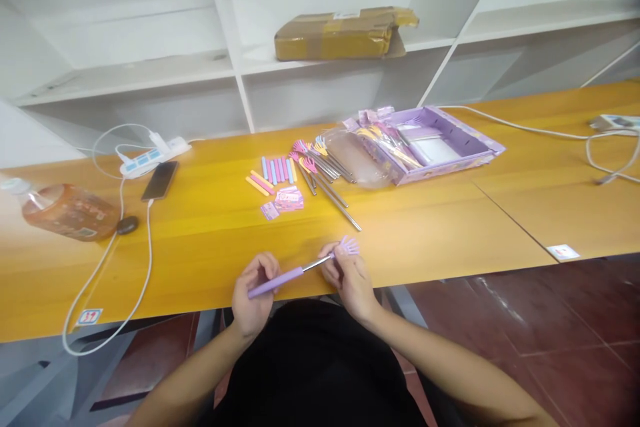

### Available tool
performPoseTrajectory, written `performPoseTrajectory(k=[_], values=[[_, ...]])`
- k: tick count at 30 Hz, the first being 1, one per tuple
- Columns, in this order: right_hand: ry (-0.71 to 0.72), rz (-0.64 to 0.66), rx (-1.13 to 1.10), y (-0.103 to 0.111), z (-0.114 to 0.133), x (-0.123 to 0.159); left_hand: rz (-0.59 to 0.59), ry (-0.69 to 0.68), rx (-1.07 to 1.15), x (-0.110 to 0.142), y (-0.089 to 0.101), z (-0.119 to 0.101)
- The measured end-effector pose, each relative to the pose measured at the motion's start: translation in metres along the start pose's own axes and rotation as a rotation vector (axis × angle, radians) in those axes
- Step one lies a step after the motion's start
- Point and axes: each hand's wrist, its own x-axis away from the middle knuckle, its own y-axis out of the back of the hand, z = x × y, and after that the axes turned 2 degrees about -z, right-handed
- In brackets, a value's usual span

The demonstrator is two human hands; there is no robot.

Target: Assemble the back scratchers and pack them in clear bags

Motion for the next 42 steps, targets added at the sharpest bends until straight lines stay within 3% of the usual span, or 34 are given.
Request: performPoseTrajectory(k=[17, 23, 25, 29, 31, 34, 37, 42], values=[[0.003, -0.022, 0.028, -0.010, 0.000, 0.005, 0.031, 0.093, -0.022, 0.002, 0.000, 0.006], [0.034, -0.113, -0.033, -0.011, 0.004, 0.007, 0.015, -0.010, 0.058, 0.004, 0.005, 0.018], [-0.004, -0.068, -0.082, -0.013, 0.001, 0.012, 0.048, -0.032, -0.010, 0.006, 0.010, 0.022], [-0.080, 0.147, -0.183, -0.020, -0.006, 0.021, 0.107, 0.024, -0.224, 0.010, 0.015, 0.026], [-0.089, 0.147, -0.168, -0.024, -0.005, 0.021, 0.080, 0.067, -0.278, 0.009, 0.013, 0.023], [-0.123, 0.056, -0.140, -0.024, 0.011, 0.015, -0.060, 0.108, -0.257, 0.003, 0.013, 0.006], [-0.119, -0.029, -0.158, 0.004, 0.044, -0.004, -0.207, 0.091, -0.221, -0.006, 0.040, -0.036], [-0.006, -0.190, -0.161, 0.099, 0.108, -0.039, -0.322, 0.123, -0.250, -0.008, 0.152, -0.126]])
